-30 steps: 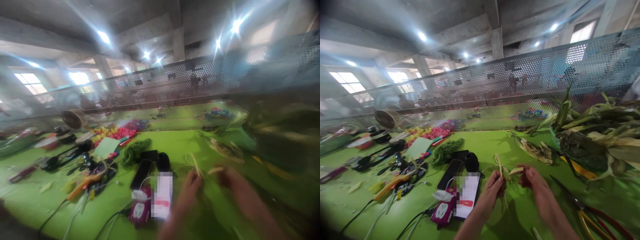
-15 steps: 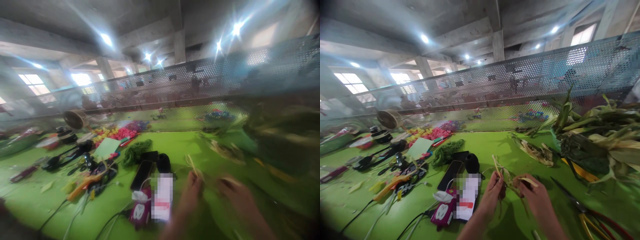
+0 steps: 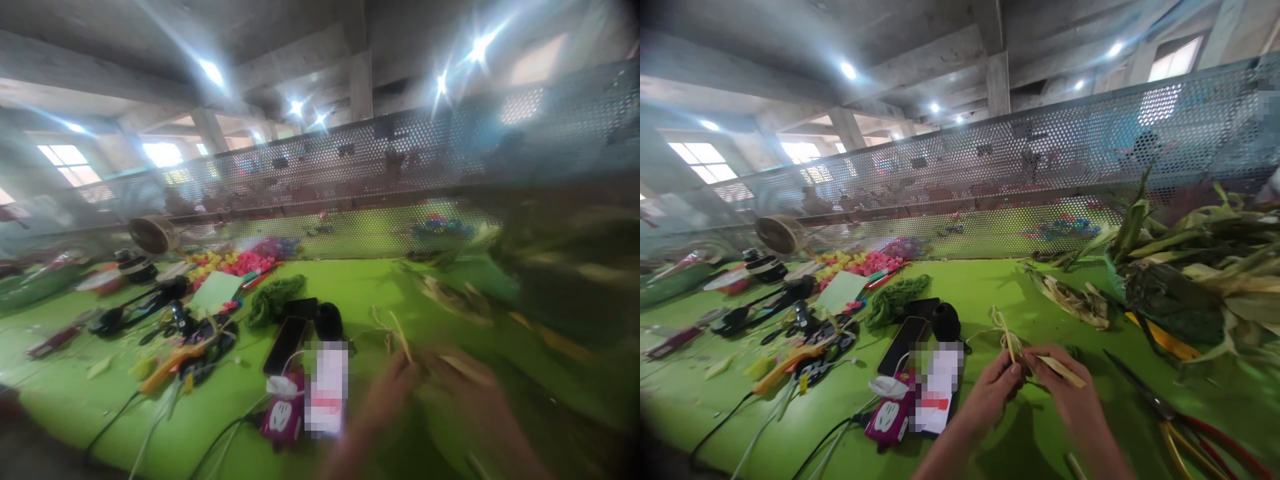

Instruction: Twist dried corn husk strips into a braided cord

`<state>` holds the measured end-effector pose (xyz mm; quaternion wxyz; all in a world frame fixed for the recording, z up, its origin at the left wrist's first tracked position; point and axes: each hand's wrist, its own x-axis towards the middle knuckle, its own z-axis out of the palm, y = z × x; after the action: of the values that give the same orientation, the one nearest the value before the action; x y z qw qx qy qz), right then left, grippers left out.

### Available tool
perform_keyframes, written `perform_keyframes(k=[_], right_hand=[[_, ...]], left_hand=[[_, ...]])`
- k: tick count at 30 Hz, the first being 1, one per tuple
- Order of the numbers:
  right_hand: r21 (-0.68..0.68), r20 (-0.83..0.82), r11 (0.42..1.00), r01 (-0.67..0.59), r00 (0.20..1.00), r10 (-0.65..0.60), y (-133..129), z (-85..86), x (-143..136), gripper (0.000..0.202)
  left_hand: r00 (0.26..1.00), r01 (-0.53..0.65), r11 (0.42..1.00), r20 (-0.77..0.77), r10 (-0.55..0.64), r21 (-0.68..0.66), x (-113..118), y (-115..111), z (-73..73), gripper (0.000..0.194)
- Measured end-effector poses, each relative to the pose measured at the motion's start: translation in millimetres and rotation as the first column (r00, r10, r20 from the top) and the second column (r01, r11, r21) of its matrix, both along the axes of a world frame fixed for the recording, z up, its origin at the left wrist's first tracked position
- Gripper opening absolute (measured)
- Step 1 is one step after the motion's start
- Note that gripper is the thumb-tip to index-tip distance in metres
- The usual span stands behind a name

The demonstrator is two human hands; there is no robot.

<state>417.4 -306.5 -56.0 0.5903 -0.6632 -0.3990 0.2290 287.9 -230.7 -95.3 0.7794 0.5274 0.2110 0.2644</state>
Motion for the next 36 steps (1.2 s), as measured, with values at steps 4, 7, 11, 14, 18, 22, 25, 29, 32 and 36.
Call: perform_keyframes(k=[4,7,11,14,18,22,25,29,32,36], right_hand=[[-0.152,-0.145,0.985,-0.083,0.988,0.061,1,0.5,-3,0.037],[-0.266,-0.124,0.951,-0.160,0.984,0.131,0,-0.4,-5,0.035],[-0.270,0.040,0.946,-0.180,0.979,0.198,-1,-4.8,-4,0.023],[-0.275,0.073,0.946,-0.173,0.977,0.200,0,-7.9,-2,0.023],[-0.274,0.073,0.953,-0.131,0.985,0.156,0,-8.3,0,0.023],[-0.272,0.030,0.953,-0.135,0.988,0.149,0,-7.1,-2,0.032],[-0.288,-0.024,0.941,-0.175,0.984,0.176,1,-7.2,-2,0.035],[-0.271,-0.057,0.949,-0.159,0.987,0.149,3,-4.5,-2,0.030],[-0.280,-0.025,0.954,-0.109,0.994,0.106,2,-0.8,-3,0.029],[-0.286,0.019,0.956,-0.065,0.997,0.073,1,-1.4,-3,0.030]], left_hand=[[0.996,-0.079,0.995,0.024,0.080,-0.058,1,1,1.9,0.037],[0.983,-0.167,0.975,0.046,0.176,-0.149,2,3,-1.6,0.038],[0.964,-0.262,0.947,-0.003,0.267,-0.186,3,7,-9.9,0.043],[0.948,-0.318,0.928,-0.035,0.317,-0.196,3,8,-13.3,0.044],[0.954,-0.296,0.934,-0.016,0.299,-0.202,2,7,-7.6,0.045],[0.979,-0.196,0.966,0.014,0.201,-0.166,0,3,0.5,0.044],[0.990,-0.137,0.980,0.017,0.141,-0.144,1,2,1.0,0.043],[0.994,-0.111,0.992,-0.020,0.110,-0.053,3,2,0.7,0.041],[0.979,-0.136,0.976,-0.130,0.159,0.168,0,4,3.8,0.035],[0.945,-0.078,0.912,-0.262,0.196,0.402,-7,8,3.1,0.031]])
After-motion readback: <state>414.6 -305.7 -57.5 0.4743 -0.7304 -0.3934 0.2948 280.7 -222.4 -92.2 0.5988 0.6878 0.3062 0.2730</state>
